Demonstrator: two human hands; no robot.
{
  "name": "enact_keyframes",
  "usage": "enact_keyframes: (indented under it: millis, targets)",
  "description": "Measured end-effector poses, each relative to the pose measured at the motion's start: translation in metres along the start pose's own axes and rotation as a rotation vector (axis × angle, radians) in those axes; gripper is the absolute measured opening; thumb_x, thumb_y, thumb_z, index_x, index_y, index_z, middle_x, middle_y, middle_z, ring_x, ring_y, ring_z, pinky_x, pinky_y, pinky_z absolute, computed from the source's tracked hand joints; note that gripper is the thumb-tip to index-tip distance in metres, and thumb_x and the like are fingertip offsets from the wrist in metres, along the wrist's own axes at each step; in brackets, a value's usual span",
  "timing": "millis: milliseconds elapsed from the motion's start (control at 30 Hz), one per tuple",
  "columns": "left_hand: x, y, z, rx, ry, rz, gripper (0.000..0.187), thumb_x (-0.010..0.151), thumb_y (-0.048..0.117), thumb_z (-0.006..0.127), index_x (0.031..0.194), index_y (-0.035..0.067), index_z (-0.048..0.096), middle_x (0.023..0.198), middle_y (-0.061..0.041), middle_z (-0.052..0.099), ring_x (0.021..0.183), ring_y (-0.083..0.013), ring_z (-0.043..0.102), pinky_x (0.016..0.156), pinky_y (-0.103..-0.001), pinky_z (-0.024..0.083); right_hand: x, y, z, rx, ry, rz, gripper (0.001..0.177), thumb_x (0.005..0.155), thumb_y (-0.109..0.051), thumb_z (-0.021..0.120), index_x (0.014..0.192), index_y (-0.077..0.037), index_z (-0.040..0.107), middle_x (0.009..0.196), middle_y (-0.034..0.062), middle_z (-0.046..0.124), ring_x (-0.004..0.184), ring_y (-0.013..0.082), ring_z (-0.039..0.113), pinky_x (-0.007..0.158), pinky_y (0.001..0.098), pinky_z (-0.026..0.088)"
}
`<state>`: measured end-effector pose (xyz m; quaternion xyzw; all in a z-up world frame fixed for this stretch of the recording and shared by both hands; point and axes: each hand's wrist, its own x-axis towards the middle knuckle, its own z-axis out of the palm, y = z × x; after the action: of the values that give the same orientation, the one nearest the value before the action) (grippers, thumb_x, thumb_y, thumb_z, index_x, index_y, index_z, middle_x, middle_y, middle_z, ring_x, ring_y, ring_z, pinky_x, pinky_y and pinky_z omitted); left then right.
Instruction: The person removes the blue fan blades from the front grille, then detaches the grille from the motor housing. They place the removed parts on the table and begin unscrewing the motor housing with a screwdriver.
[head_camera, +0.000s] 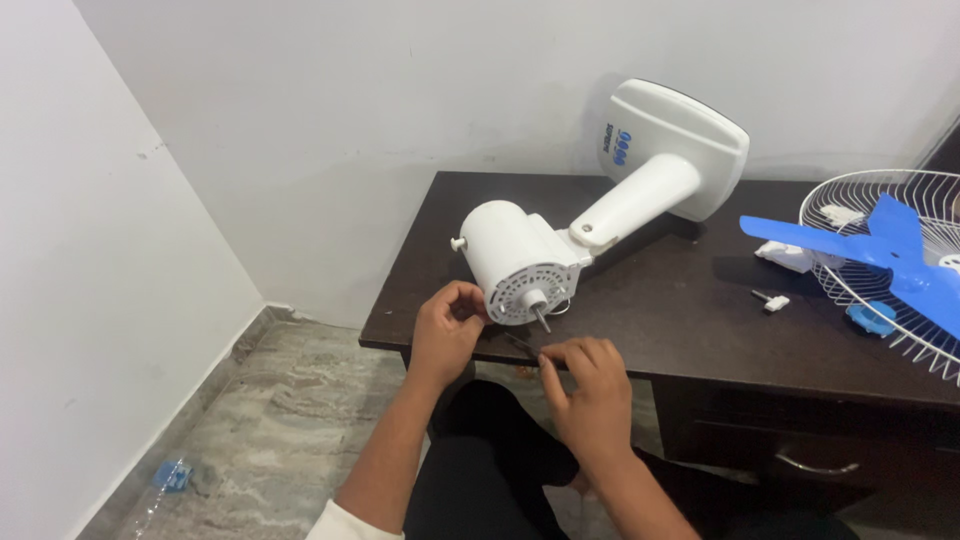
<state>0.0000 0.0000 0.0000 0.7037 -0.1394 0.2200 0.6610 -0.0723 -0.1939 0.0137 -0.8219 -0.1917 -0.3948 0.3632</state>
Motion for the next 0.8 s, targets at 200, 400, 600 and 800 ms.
enact_keyframes:
  millis: [200, 400, 600, 800]
  targets:
    - [-0.008, 0.003, -0.004, -0.033, -0.075, -0.004, 0.021, 0.083, -0.016, 0.056, 0.094, -0.003, 0.068, 0.092, -0.006, 0.07, 0.089, -0.0135, 0.072, 0.085, -0.028, 0.06, -0.01, 0.004, 0.002, 0.056, 0.039, 0.034, 0.007, 0.084, -0.011, 0.076, 0.086, -0.005, 0.074, 0.084, 0.005, 0.07, 0.084, 0.0221, 0.065, 0.075, 0.0362, 0.052]
    - [-0.013, 0.016, -0.013, -0.061, -0.189, -0.039, 0.019, 0.085, -0.011, 0.059, 0.095, -0.003, 0.074, 0.096, -0.006, 0.073, 0.093, -0.0143, 0.073, 0.089, -0.028, 0.06, -0.019, 0.002, 0.004, 0.097, -0.008, 0.204, 0.007, 0.083, -0.012, 0.076, 0.083, -0.005, 0.076, 0.081, 0.0054, 0.069, 0.08, 0.0194, 0.066, 0.072, 0.0346, 0.053]
    - [-0.013, 0.018, -0.015, -0.028, -0.227, -0.002, 0.02, 0.084, -0.01, 0.06, 0.095, -0.003, 0.075, 0.098, -0.006, 0.073, 0.093, -0.0148, 0.072, 0.088, -0.029, 0.059, -0.015, -0.005, 0.0, 0.025, -0.026, 0.14, 0.011, 0.082, -0.014, 0.075, 0.083, -0.003, 0.077, 0.08, 0.008, 0.071, 0.084, 0.0253, 0.066, 0.074, 0.0397, 0.052]
    - [-0.014, 0.015, -0.012, -0.091, -0.295, -0.049, 0.022, 0.084, -0.011, 0.06, 0.099, -0.003, 0.074, 0.101, -0.006, 0.071, 0.097, -0.0147, 0.071, 0.092, -0.029, 0.059, 0.002, -0.028, 0.004, -0.062, -0.186, 0.323, 0.016, 0.084, -0.017, 0.07, 0.083, -0.003, 0.077, 0.06, 0.0094, 0.069, 0.069, 0.028, 0.066, 0.07, 0.0419, 0.052]
